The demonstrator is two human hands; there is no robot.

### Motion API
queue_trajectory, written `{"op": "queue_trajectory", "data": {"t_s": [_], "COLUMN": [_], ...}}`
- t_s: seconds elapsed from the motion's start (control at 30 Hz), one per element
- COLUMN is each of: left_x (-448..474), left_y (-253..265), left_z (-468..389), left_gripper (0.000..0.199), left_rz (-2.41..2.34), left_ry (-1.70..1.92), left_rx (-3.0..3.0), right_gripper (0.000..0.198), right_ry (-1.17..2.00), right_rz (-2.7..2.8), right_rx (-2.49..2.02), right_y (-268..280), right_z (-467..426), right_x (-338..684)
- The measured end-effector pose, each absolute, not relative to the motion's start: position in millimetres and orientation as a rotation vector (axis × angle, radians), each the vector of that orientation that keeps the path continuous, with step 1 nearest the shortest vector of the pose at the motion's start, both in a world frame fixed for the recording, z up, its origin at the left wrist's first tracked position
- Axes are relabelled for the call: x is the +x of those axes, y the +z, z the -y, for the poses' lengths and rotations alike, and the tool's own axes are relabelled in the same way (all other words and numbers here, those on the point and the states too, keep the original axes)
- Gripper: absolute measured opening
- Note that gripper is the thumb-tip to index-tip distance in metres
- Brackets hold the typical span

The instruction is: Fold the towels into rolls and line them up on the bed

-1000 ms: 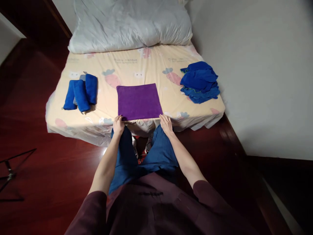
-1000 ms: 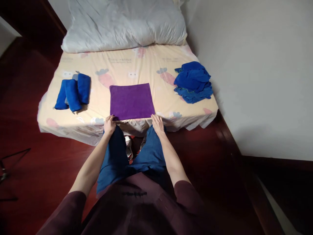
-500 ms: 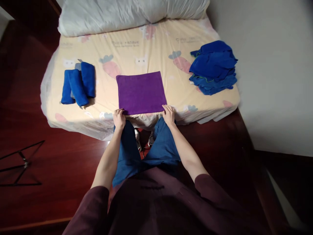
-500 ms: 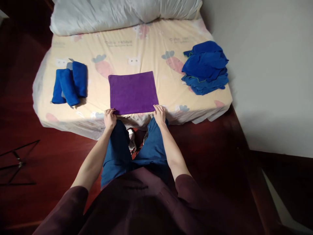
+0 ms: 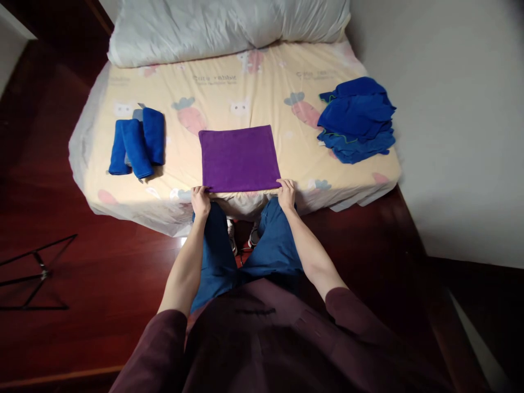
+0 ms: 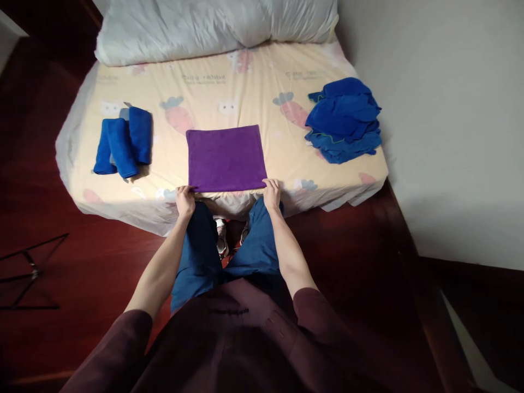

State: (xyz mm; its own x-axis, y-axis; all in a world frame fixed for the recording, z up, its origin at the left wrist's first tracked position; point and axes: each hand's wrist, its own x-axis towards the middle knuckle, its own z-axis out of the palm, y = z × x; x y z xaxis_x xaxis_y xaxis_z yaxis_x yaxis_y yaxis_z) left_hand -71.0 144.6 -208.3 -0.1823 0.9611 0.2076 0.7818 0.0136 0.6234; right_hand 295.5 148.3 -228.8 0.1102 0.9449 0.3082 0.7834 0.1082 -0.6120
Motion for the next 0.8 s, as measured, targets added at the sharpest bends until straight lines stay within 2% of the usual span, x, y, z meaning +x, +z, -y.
{"op": "queue_trajectory", "data": {"t_s": [0.2, 0.4, 0.8], "left_x": [-77, -88, -95], "left_y": [-216, -228, -232], "left_z": [-127, -134, -142], "left_gripper": [0.041, 0.045, 0.052], "left_rz": [-1.909, -1.733, -1.775], "left_ry": [0.991, 1.190, 1.041], "left_rx": [1.846, 1.856, 1.796], "right_gripper": [0.051, 0.066, 0.067], "right_ry": [0.258, 0.363, 0.402], "right_rz": [1.670, 1.769, 1.764], "right_rx": [-1.663, -1.610, -1.629], "right_y": [-230, -234, -234], "right_z": [-132, -139, -148], "right_x": [299, 307, 304]}}
